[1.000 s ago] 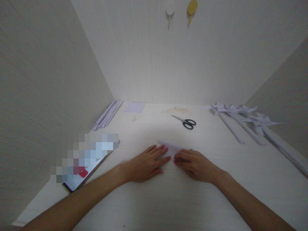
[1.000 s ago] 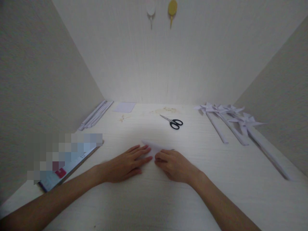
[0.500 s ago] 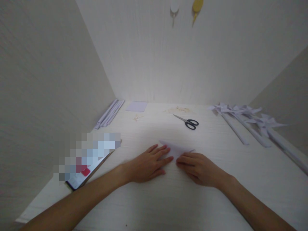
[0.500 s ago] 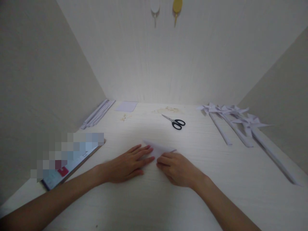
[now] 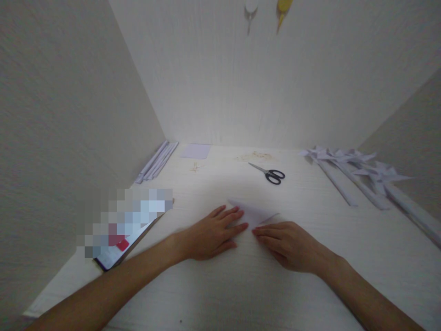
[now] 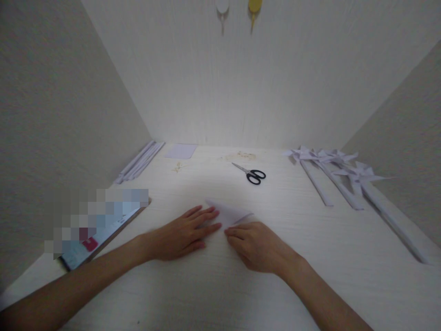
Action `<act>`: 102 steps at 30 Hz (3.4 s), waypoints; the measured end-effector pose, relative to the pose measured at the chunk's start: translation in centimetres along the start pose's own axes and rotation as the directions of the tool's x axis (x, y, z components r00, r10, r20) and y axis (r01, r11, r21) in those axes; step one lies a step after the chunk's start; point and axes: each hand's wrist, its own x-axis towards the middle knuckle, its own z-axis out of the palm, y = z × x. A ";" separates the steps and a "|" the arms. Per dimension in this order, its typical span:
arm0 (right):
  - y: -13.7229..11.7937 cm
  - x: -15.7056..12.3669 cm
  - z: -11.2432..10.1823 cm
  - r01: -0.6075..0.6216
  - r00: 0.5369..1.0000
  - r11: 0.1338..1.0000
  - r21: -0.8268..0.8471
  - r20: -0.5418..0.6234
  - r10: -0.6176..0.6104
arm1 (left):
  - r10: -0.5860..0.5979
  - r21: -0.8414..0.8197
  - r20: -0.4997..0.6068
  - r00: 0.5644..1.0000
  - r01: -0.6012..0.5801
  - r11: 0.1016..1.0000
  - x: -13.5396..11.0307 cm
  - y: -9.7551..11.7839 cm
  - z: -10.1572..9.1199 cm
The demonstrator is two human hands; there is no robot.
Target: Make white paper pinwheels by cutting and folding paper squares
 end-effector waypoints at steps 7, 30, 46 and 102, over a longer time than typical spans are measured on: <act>-0.1 0.1 -0.2 -0.020 1.000 0.999 0.025 0.002 0.020 | -0.003 -0.003 -0.003 1.000 0.003 1.000 0.0 0.1 -0.1; -0.3 0.4 -0.3 -0.075 0.996 0.997 0.002 0.055 0.075 | -0.014 0.021 0.050 0.999 0.013 1.000 0.1 0.2 -0.2; -1.0 1.3 0.9 -0.185 0.975 0.983 0.004 -0.124 0.184 | -0.025 0.046 0.035 0.999 0.023 0.999 0.4 0.4 -0.2; -0.8 -1.7 1.4 -0.529 0.849 0.839 -0.128 -0.086 0.522 | -0.241 0.035 -0.073 0.968 0.244 0.969 1.6 0.7 0.2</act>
